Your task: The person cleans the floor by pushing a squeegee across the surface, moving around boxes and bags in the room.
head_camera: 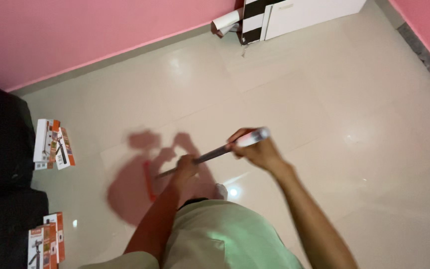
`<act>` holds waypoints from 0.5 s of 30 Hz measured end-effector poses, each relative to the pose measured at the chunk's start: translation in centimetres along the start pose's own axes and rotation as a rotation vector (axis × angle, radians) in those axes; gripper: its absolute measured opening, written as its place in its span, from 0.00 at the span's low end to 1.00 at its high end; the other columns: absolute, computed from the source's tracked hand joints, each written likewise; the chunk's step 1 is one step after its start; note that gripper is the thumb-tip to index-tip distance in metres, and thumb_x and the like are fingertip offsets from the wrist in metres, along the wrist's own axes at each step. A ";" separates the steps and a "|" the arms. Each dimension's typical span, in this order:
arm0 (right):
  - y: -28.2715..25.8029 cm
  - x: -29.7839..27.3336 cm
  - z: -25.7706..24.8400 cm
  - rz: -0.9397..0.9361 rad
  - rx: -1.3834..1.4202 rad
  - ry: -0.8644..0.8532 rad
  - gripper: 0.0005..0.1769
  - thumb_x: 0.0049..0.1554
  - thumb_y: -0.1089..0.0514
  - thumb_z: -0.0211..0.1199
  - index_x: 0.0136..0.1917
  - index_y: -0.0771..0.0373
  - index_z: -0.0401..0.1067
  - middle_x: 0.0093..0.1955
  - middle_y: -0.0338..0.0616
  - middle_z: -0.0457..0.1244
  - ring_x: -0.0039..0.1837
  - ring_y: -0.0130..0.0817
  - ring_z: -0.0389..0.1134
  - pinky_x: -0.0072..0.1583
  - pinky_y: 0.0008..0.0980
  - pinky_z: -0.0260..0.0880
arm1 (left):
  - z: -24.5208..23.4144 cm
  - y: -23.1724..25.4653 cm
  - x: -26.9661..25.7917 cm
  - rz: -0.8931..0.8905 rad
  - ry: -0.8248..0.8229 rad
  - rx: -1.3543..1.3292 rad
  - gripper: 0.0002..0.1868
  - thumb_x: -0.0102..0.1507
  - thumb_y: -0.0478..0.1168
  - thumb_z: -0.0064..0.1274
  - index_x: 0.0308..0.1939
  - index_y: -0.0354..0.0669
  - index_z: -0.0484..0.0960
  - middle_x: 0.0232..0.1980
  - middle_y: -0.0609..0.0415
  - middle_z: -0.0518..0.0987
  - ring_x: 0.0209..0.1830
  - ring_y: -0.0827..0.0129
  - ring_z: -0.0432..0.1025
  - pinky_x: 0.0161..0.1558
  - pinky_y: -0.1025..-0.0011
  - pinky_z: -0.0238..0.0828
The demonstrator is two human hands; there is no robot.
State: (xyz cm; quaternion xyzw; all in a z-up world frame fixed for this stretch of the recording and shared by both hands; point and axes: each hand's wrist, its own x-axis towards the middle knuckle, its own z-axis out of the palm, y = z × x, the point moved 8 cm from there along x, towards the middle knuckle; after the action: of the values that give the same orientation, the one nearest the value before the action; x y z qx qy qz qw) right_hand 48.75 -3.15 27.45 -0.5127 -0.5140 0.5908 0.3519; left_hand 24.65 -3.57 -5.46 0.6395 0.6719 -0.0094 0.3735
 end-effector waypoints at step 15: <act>-10.2 3.9 6.7 -0.096 -0.238 -0.051 0.07 0.55 0.59 0.72 0.44 0.64 0.77 0.33 0.36 0.68 0.34 0.22 0.67 0.35 0.24 0.69 | -9.1 -3.2 2.3 0.165 0.089 -0.054 0.17 0.57 0.49 0.61 0.37 0.38 0.89 0.37 0.37 0.85 0.41 0.50 0.81 0.47 0.59 0.79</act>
State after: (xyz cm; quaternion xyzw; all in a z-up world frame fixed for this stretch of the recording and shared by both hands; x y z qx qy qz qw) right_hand 40.25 1.13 36.01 -0.5106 -0.6132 0.5209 0.3032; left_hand 17.65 2.27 -1.62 0.6823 0.6327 0.0681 0.3599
